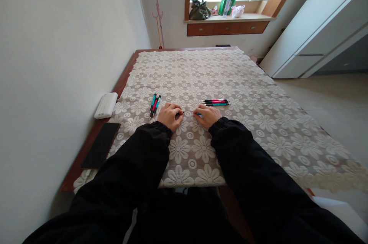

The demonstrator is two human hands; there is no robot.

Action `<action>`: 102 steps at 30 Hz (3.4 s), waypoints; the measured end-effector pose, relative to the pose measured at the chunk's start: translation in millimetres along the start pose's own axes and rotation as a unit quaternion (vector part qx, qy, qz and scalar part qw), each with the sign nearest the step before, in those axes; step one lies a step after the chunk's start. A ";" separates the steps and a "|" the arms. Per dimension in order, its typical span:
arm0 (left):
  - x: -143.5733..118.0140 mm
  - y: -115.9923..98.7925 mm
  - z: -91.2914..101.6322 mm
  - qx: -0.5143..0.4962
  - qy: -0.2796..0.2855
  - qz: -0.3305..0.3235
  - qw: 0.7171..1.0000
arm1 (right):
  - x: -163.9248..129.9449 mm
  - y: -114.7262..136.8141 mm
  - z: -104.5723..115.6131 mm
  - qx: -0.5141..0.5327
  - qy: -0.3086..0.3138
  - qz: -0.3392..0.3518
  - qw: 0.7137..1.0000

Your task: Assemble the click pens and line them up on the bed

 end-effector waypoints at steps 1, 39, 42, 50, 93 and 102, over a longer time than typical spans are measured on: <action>0.0 -0.2 0.0 -0.003 -0.001 -0.001 1.000 | 0.0 0.1 0.2 0.001 -0.002 0.001 1.000; -0.2 -2.9 0.3 -0.005 -0.002 -0.008 1.000 | -2.7 -4.8 7.7 0.029 -0.051 -0.007 0.998; 0.4 -4.0 0.0 -0.006 0.001 -0.012 1.000 | -2.4 -1.9 5.7 0.027 -0.045 0.001 0.999; 0.0 -8.4 0.1 -0.015 0.000 -0.032 0.999 | -1.2 4.2 1.9 0.044 -0.024 0.018 0.999; 1.4 5.0 -4.7 0.000 0.024 0.038 0.999 | 0.9 -11.9 -4.5 0.047 -0.022 -0.036 0.998; 1.7 0.8 -4.4 -0.011 0.025 0.019 0.999 | 0.9 -6.1 -4.7 0.067 -0.024 -0.005 0.997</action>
Point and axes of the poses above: each hand's wrist, its own x-axis towards the middle knuckle, its own z-axis out of the back of the hand, y = z × x, the point moved 10 cm from there along x, towards the middle knuckle, and after that the axes turned 8 degrees about y, right-handed, at the moved point
